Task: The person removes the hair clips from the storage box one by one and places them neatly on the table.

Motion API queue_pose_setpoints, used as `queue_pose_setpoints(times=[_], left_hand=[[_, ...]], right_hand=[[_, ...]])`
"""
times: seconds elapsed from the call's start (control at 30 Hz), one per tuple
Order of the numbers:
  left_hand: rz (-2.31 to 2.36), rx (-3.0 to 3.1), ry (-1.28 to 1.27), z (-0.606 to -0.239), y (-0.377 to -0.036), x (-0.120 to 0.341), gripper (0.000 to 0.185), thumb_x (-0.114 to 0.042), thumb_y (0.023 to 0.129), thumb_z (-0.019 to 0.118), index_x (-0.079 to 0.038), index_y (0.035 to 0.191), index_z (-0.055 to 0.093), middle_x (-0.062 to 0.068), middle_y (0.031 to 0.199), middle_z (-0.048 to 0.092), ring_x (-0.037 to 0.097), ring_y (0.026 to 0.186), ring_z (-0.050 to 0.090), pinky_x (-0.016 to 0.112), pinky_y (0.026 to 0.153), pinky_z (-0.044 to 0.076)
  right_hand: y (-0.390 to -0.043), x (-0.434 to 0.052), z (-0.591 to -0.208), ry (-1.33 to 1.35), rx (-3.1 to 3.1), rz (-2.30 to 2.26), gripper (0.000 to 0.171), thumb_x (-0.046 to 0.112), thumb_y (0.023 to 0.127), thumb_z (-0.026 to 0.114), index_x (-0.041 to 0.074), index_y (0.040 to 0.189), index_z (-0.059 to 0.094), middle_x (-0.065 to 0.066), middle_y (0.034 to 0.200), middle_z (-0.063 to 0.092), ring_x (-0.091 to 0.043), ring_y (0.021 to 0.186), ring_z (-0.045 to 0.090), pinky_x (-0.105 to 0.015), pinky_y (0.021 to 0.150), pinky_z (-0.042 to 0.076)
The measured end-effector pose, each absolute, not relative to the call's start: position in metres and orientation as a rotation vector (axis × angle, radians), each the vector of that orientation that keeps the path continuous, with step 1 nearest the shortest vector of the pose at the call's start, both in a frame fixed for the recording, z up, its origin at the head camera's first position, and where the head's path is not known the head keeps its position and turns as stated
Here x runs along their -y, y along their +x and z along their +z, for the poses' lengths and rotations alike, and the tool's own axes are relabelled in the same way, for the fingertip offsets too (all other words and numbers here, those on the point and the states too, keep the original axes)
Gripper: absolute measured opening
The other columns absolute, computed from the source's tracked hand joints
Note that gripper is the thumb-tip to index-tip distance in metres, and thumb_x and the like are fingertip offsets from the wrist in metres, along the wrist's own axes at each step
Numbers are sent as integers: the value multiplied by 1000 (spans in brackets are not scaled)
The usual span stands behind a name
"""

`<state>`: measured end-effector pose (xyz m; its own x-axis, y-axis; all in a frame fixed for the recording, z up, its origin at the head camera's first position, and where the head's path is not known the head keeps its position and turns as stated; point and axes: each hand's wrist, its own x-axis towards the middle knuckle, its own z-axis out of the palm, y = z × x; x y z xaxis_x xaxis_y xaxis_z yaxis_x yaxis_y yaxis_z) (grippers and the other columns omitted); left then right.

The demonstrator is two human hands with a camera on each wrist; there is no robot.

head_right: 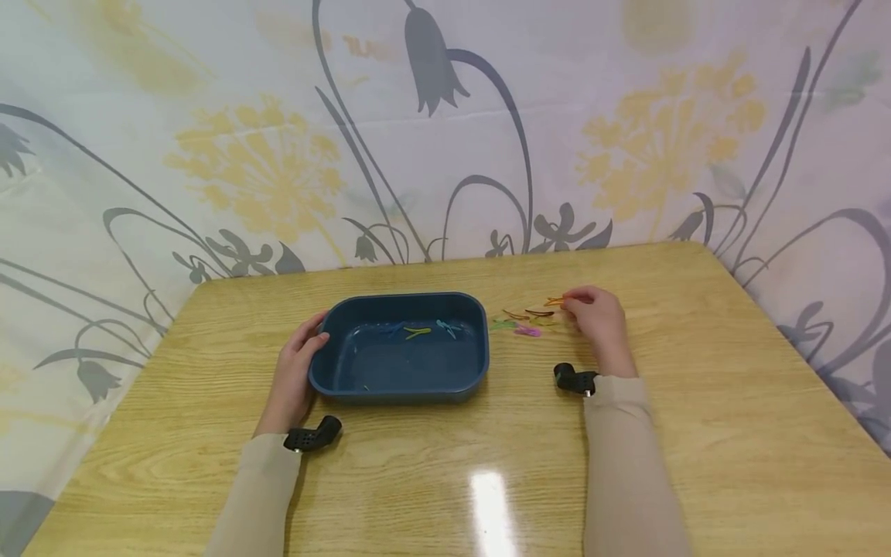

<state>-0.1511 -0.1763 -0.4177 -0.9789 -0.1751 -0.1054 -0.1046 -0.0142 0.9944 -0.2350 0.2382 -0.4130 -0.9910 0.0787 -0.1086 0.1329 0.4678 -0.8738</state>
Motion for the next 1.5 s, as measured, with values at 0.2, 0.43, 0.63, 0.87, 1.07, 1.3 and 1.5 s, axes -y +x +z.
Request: queue_pose_setpoints(times=[0.2, 0.43, 0.63, 0.87, 1.07, 1.3, 1.5], left_hand=[[-2182, 2174, 308, -415, -150, 175, 41, -19, 95, 49, -16, 135, 46, 3, 138, 44, 16, 125, 41, 34, 104, 31], [-2179, 2178, 318, -411, -149, 174, 40, -18, 95, 49, -14, 135, 46, 3, 137, 45, 16, 125, 41, 34, 105, 31], [-2186, 2166, 312, -415, -151, 176, 40, -19, 95, 49, -15, 134, 47, 3, 136, 46, 17, 124, 42, 35, 104, 32], [-2171, 2164, 307, -435, -160, 182, 39, -24, 94, 51, -22, 133, 48, -1, 136, 46, 14, 123, 42, 34, 104, 32], [-2153, 2163, 281, -439, -161, 183, 38, -26, 94, 51, -23, 132, 49, -2, 135, 47, 14, 122, 43, 35, 104, 32], [-2163, 2166, 304, -433, -158, 181, 39, -25, 94, 51, -22, 133, 48, -2, 136, 46, 14, 123, 42, 35, 104, 32], [-2181, 2183, 317, -418, -152, 176, 40, -20, 95, 48, -17, 135, 45, 2, 138, 44, 17, 124, 41, 35, 104, 32]], right_hand=[[-236, -242, -413, 227, -2638, -1574, 38, 27, 94, 50, 0, 120, 54, -2, 101, 58, -5, 81, 56, -22, 67, 49], [-235, -244, -413, 256, -2674, -1507, 34, 20, 94, 51, -2, 119, 54, -11, 103, 58, -8, 76, 54, -22, 65, 48], [-236, -245, -414, 280, -2725, -1451, 34, 22, 94, 50, -1, 118, 56, -14, 106, 56, -7, 72, 53, -21, 61, 48], [-236, -245, -415, 276, -2755, -1390, 34, 24, 93, 50, 0, 116, 59, -12, 97, 58, -9, 66, 53, -23, 59, 47], [-234, -243, -413, 230, -2791, -1315, 33, 24, 93, 51, 0, 114, 60, -15, 101, 59, -14, 70, 52, -25, 60, 44], [-234, -240, -409, 134, -2813, -1187, 33, 21, 93, 51, -2, 115, 60, -22, 118, 55, -30, 94, 50, -34, 74, 40], [-234, -238, -408, 93, -2819, -1118, 34, 21, 91, 52, -2, 115, 60, -23, 119, 54, -34, 102, 49, -43, 82, 40]])
